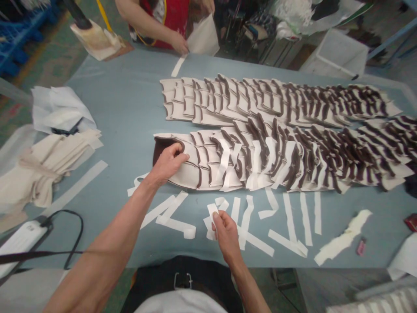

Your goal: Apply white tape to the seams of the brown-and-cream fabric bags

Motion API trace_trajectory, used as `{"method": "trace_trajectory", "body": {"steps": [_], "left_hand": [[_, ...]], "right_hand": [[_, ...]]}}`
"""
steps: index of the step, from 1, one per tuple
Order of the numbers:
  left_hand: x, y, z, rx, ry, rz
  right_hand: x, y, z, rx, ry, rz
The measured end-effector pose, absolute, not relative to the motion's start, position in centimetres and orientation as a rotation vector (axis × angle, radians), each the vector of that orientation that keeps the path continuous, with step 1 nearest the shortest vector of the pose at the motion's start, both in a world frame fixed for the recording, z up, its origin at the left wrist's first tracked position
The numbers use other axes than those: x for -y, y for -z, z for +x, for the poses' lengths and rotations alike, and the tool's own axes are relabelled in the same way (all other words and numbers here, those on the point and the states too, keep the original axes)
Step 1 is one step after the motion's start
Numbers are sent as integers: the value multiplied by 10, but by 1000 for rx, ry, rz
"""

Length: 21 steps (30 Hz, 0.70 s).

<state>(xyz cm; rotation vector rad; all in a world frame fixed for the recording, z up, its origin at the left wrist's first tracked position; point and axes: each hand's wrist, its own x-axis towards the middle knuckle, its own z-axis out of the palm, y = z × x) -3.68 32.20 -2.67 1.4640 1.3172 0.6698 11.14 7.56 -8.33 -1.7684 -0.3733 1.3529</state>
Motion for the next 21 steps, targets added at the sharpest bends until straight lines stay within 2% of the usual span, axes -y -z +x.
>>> {"method": "trace_trajectory", "body": {"steps": [7, 11, 16, 21], "left_hand": [[-312, -62, -70, -1281, -762, 1821], [-293, -99, -90, -1284, -763, 1915], [-250, -121, -105, -1012, -605, 1908], [-196, -121, -112, -750, -503, 1894]], "right_hand": [[-74, 70, 106, 391, -1314, -1733], [-73, 43, 113, 414, -1272, -1710], [-78, -13, 141, 522, -972, -1686], [-90, -64, 166, 819, -659, -1691]]}}
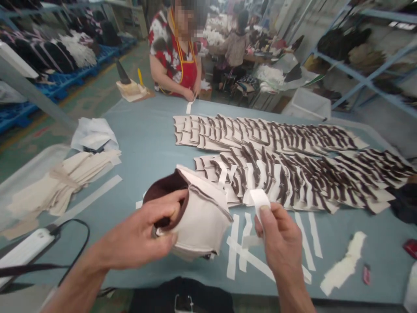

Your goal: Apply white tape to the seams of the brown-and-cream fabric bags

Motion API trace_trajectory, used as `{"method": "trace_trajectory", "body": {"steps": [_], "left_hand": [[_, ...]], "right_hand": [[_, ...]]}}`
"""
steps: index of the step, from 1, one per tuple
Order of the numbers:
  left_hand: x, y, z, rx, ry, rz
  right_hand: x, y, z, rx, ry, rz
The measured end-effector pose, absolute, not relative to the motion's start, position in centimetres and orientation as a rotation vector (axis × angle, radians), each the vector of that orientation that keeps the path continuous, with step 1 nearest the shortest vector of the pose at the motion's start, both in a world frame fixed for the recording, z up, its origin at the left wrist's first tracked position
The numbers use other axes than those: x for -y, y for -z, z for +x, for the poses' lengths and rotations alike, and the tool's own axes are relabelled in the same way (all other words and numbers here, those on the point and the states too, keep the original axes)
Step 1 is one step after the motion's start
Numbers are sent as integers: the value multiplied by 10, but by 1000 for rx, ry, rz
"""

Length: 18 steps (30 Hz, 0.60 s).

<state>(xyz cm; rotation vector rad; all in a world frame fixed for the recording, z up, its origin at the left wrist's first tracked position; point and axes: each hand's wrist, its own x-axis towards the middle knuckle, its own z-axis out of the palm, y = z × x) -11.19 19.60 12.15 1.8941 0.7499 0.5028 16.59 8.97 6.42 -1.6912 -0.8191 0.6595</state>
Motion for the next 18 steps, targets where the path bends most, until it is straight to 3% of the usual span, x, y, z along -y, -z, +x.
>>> {"method": "trace_trajectory", "body": {"steps": [4, 10, 18], "left_hand": [[-152, -108, -127, -736, -347, 1901], [-108, -94, -152, -744, -406, 2037], [-97, -117, -153, -611, -343, 2090]], "right_hand": [[-98, -78, 171, 1123, -509, -1742], [-107, -67, 149, 1192, -741, -1707], [-111, -75, 112, 1302, -747, -1542]]}}
